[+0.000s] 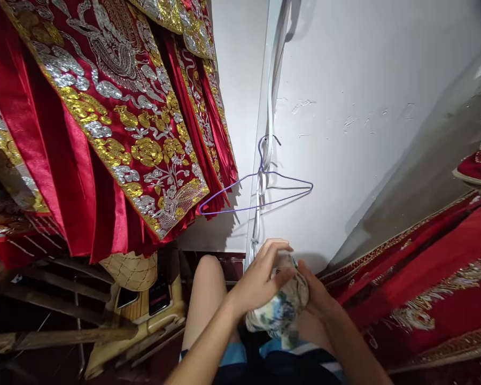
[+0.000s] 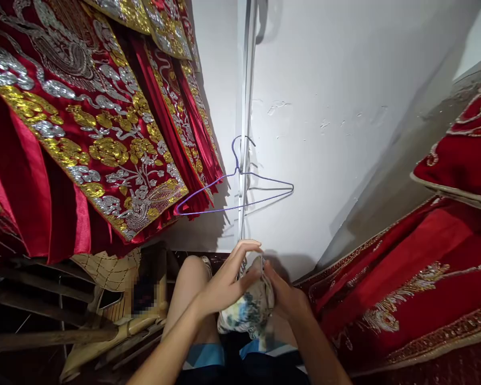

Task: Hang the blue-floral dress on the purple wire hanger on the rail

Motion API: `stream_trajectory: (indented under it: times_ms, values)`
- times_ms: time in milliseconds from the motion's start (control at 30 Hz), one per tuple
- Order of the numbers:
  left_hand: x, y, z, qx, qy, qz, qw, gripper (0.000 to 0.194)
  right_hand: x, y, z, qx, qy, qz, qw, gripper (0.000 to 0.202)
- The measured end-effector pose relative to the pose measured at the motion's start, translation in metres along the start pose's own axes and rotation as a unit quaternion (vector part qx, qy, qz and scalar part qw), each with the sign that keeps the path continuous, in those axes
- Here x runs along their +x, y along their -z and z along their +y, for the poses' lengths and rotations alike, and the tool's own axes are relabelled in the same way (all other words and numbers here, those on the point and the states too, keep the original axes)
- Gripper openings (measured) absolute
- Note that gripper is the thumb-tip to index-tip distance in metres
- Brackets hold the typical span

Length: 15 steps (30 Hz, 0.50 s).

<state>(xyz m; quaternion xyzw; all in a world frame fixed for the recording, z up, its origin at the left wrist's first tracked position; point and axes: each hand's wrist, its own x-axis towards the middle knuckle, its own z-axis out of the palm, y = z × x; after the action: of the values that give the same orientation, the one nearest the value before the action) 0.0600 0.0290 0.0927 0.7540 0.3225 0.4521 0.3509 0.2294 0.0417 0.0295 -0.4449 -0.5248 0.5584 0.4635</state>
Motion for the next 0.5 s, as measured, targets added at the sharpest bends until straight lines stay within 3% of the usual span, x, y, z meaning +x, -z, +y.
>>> stream_trajectory:
  times_ms: [133, 267, 367, 433, 500]
  values:
    - [-0.004, 0.018, -0.030, 0.016, 0.010, -0.114, 0.993, 0.035, 0.010, 0.008, -0.054, 0.008, -0.087, -0.163, 0.983, 0.032]
    - [-0.020, 0.035, -0.055, 0.155, 0.056, -0.194, 0.967, 0.045, 0.024, 0.024, -0.098, -0.159, 0.011, -0.222, 0.962, 0.030]
    - [-0.027, 0.067, -0.063, 0.283, 0.105, -0.184, 0.935, 0.041, 0.034, 0.034, -0.113, -0.251, 0.071, -0.181, 0.948, 0.027]
    - [-0.029, 0.092, -0.061, 0.339, 0.139, -0.175, 0.914, 0.041, 0.044, 0.038, -0.115, -0.292, 0.125, -0.106, 0.942, 0.014]
    - [-0.029, 0.115, -0.054, 0.379, 0.160, -0.163, 0.897, 0.043, 0.059, 0.037, -0.111, -0.306, 0.190, -0.026, 0.933, 0.025]
